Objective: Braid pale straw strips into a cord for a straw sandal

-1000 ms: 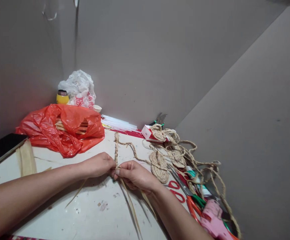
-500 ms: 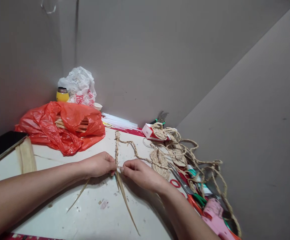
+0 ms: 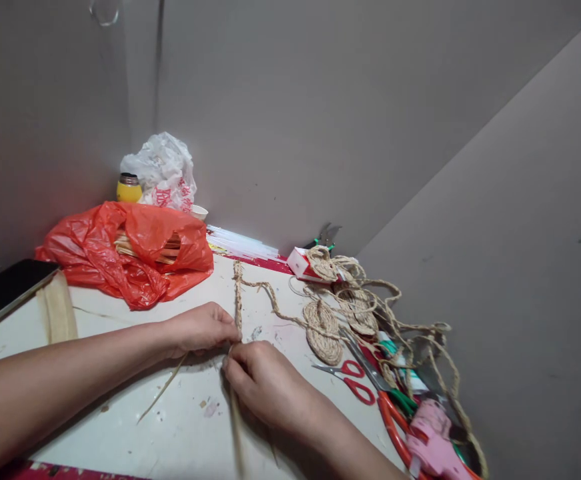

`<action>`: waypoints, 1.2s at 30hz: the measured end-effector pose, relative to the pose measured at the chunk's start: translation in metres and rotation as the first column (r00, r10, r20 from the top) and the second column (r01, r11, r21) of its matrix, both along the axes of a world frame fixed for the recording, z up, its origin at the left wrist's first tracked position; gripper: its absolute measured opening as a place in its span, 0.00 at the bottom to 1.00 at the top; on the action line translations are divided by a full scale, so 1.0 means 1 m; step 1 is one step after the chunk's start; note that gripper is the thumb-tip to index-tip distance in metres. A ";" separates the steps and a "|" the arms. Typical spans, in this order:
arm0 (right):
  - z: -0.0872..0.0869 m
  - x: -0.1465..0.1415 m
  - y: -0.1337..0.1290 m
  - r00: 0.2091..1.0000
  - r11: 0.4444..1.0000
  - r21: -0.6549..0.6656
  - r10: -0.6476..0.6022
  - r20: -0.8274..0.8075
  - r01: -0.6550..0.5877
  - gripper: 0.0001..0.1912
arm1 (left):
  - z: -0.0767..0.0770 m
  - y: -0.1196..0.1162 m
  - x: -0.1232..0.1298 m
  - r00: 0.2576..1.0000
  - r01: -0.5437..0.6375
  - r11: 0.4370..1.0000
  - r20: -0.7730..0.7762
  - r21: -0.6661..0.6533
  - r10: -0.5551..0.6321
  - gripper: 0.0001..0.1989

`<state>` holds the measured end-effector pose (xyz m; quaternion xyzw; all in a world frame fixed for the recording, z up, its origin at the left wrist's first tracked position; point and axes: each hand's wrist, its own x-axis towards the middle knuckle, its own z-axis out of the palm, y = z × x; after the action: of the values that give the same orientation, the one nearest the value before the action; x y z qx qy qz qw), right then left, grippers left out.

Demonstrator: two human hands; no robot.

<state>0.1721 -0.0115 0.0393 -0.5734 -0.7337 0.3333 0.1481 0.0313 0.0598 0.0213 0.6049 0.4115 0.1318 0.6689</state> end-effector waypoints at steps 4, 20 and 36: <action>0.014 0.012 0.007 0.992 0.987 -0.161 -0.018 -0.128 -0.003 0.18 | 0.003 0.000 -0.002 0.999 0.024 0.999 0.039 -0.025 -0.023 0.09; -0.013 0.034 0.039 0.768 0.846 -0.524 -0.272 -0.581 -0.097 0.18 | 0.010 0.005 -0.007 0.978 0.157 0.986 0.150 -0.064 -0.146 0.09; -0.021 0.011 0.029 0.709 0.861 -0.495 -0.421 -0.566 0.116 0.14 | 0.034 -0.027 -0.005 0.862 0.342 0.749 -0.507 0.567 -0.009 0.13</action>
<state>0.1836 0.0176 0.0180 -0.5399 -0.4494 0.6378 0.3159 0.0268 0.0327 0.0553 0.8461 0.4311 0.0462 0.3102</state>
